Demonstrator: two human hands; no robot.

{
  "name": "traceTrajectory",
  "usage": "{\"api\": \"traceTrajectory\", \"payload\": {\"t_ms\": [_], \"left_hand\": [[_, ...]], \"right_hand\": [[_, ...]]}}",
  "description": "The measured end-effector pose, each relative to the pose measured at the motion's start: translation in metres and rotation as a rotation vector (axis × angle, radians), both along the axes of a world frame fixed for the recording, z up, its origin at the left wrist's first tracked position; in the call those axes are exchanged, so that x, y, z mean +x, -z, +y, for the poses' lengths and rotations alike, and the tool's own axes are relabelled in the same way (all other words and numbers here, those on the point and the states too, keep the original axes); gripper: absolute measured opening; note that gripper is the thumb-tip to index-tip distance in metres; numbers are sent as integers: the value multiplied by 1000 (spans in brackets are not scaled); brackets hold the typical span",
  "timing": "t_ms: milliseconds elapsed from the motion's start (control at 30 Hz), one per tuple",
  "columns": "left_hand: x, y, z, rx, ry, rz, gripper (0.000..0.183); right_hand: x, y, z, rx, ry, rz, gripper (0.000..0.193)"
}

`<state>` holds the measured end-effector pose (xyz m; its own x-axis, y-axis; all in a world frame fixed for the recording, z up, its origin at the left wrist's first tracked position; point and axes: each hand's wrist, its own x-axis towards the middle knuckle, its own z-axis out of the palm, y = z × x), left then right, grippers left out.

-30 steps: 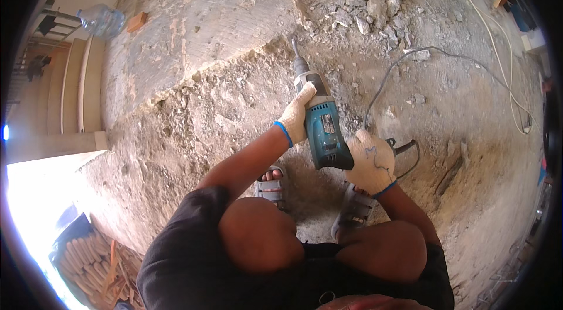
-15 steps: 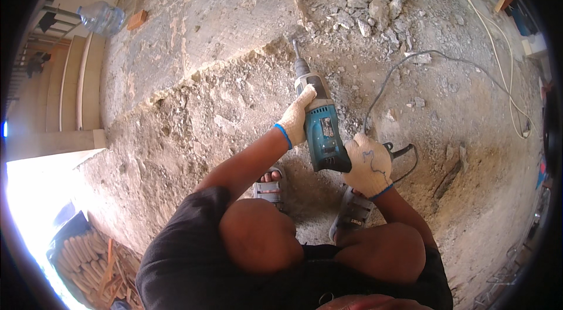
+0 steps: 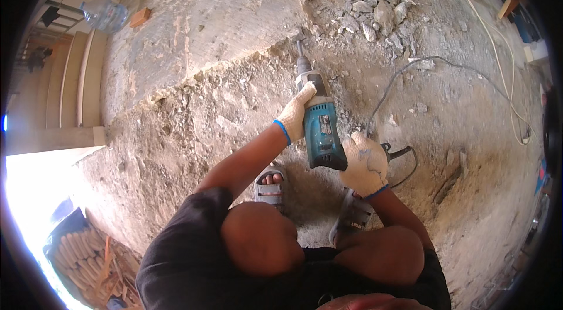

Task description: The person uses a corded rotary hammer drill to break and remove sections of a concrete floor. They repeatedly position the drill, apply pressure, and advance the bit to chip away material, creating a growing pile of concrete debris.

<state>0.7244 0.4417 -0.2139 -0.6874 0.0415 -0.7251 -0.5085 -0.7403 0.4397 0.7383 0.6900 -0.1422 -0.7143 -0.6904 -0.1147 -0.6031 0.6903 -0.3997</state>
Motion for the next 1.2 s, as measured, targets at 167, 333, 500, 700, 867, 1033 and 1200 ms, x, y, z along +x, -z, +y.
{"api": "traceTrajectory", "payload": {"t_ms": [167, 333, 500, 700, 867, 1033, 1200], "left_hand": [[-1, 3, 3, -41, -46, -11, 67], [-4, -1, 2, -32, -5, -3, 60], [-5, 1, 2, -44, -47, -4, 58], [-6, 7, -2, -49, -22, -11, 61], [-7, 5, -3, -72, -20, 22, 63], [-10, 2, -4, -85, -25, 20, 65], [-12, -4, -11, -58, -8, 5, 65]], "right_hand": [[1, 6, -3, -22, 20, -6, 24], [-1, 7, 0, 28, 14, 15, 23], [-3, 9, -2, 28, 28, -19, 22], [-1, 10, -6, -7, 46, -24, 16], [-3, 7, -7, -20, 18, 3, 19], [-7, 3, -14, 4, 28, -26, 20], [-5, -11, -19, 94, 34, 36, 22]]}}
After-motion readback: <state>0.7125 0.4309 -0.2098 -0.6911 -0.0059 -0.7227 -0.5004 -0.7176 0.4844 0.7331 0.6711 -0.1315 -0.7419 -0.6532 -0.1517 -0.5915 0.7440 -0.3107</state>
